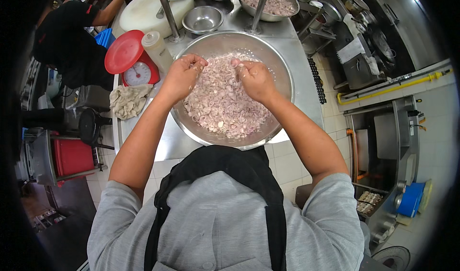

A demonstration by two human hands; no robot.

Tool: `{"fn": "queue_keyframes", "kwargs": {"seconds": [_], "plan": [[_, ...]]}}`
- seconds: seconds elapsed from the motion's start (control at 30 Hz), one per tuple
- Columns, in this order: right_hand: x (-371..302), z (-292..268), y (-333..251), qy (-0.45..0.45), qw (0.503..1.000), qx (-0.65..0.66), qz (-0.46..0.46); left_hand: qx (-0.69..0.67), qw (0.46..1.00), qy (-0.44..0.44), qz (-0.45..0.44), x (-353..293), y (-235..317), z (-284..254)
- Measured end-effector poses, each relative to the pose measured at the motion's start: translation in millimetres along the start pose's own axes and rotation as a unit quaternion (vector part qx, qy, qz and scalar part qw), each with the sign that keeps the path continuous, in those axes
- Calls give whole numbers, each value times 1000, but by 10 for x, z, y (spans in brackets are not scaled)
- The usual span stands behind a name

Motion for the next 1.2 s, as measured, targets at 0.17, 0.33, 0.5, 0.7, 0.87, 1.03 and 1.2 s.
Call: {"fn": "queue_keyframes", "kwargs": {"seconds": [0.17,0.33,0.5,0.7,0.87,1.03,1.2], "plan": [[62,-16,151,-38,996,62,47,-61,993,-22,-99,-13,-79,81],[3,21,28,45,992,116,15,-3,998,-39,-50,-26,-75,104],[-177,466,18,-96,973,-170,-124,37,996,-60,-47,6,-190,127],[-174,533,160,-117,976,-126,-134,49,995,-57,-61,-50,-128,95],[-69,79,90,-29,997,-68,14,36,996,-34,-71,-72,-151,-31],[-91,-39,23,-31,988,-127,77,81,995,-47,-34,-4,-194,132],[-33,129,141,-4,998,-53,-18,345,920,-170,-72,90,-525,474]]}}
Point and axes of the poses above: each hand's wrist, its own x-axis towards the middle knuckle, its own z-axis out of the palm, y = z × x, the point moved 7 cm from there along x, towards the middle knuckle, and after that the axes turned 4 degrees about z, right-handed, at the moved point
